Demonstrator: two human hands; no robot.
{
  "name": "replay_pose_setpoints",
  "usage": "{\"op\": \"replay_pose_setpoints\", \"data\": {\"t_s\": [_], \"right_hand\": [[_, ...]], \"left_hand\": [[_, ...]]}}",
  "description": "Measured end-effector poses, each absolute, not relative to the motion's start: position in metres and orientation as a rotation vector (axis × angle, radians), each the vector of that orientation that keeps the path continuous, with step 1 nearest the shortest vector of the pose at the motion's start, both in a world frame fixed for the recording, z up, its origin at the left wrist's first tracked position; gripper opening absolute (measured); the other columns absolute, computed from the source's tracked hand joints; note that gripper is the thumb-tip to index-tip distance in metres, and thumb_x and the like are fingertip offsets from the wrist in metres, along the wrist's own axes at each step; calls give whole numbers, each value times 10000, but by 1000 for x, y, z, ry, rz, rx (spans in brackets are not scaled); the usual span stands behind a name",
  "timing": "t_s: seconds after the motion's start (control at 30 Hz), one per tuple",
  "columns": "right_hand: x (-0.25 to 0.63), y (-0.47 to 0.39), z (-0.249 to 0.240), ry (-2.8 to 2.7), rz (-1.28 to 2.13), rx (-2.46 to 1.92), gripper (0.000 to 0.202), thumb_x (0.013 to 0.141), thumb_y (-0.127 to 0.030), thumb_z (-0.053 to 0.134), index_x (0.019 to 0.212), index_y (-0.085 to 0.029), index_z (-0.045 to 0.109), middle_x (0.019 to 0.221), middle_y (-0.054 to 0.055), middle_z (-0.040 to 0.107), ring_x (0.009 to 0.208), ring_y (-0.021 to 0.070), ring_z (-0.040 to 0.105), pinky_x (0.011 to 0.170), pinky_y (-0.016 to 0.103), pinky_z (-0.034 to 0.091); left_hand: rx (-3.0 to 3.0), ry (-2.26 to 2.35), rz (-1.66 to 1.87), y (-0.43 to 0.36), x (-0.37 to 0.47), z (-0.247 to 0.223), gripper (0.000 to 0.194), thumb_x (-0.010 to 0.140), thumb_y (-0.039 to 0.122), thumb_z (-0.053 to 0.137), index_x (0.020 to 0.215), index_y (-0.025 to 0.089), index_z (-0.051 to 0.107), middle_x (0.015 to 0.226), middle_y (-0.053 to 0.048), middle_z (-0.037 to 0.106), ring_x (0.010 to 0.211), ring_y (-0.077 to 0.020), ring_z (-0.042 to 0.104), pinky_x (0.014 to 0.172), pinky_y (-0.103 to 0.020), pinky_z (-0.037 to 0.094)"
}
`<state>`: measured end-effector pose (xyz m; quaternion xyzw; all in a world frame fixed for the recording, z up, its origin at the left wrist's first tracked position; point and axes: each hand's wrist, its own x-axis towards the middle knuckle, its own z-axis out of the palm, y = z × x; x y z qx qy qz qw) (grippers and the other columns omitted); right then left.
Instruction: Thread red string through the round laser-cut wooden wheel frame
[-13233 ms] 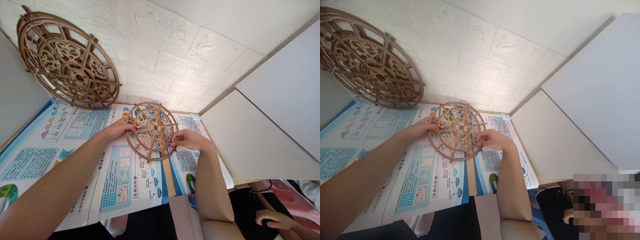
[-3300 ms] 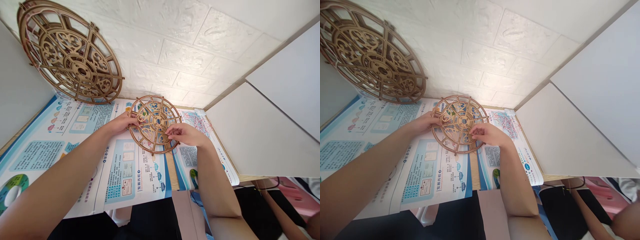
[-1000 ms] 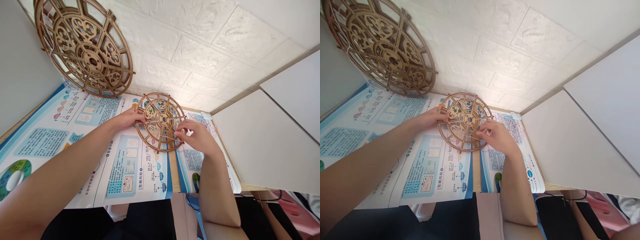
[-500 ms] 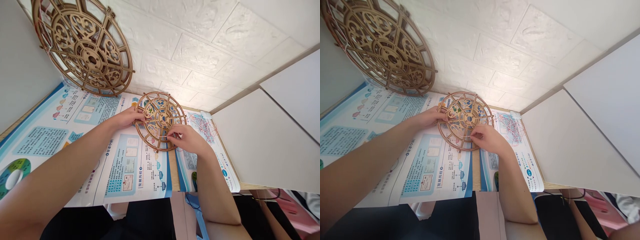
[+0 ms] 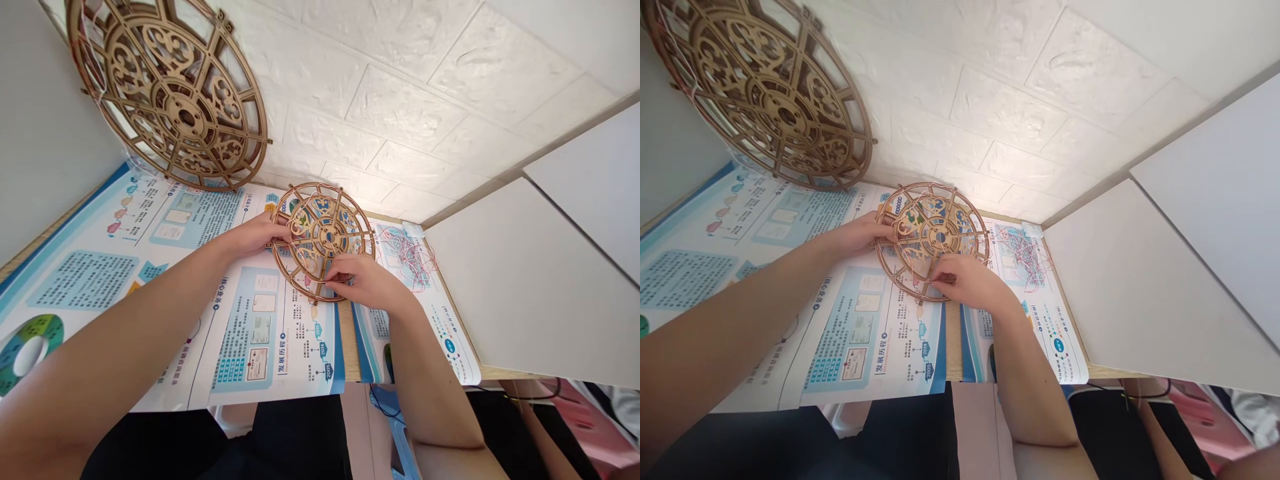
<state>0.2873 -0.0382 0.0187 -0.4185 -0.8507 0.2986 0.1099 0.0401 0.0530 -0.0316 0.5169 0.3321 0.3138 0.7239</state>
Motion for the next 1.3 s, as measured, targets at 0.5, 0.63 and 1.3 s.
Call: {"op": "replay_pose_setpoints", "data": {"t_s": [0.5,0.63,1.3], "right_hand": [[288,-39,23,-2545,945,-1285,135,975,-135,540,930,-185,657,888,31,644,780,163,562,700,297,430],[287,-39,22,-2562,921,-1300,120,969,-145,550,920,-187,651,873,30,635,788,167,558,691,292,418],[286,-39,17,-2526,917,-1217,146,951,-130,574,908,-201,693,902,26,635,817,162,580,700,291,440]], "left_hand": [[1134,743,651,56,39,-35,195,550,189,731,733,132,697,770,-68,657,830,-240,627,824,-383,500],[1121,753,652,55,40,-33,182,543,184,726,713,135,685,783,-68,659,839,-232,628,839,-375,496],[1125,738,636,54,39,-31,218,581,173,728,793,126,711,851,-90,706,908,-252,659,907,-391,515]]}}
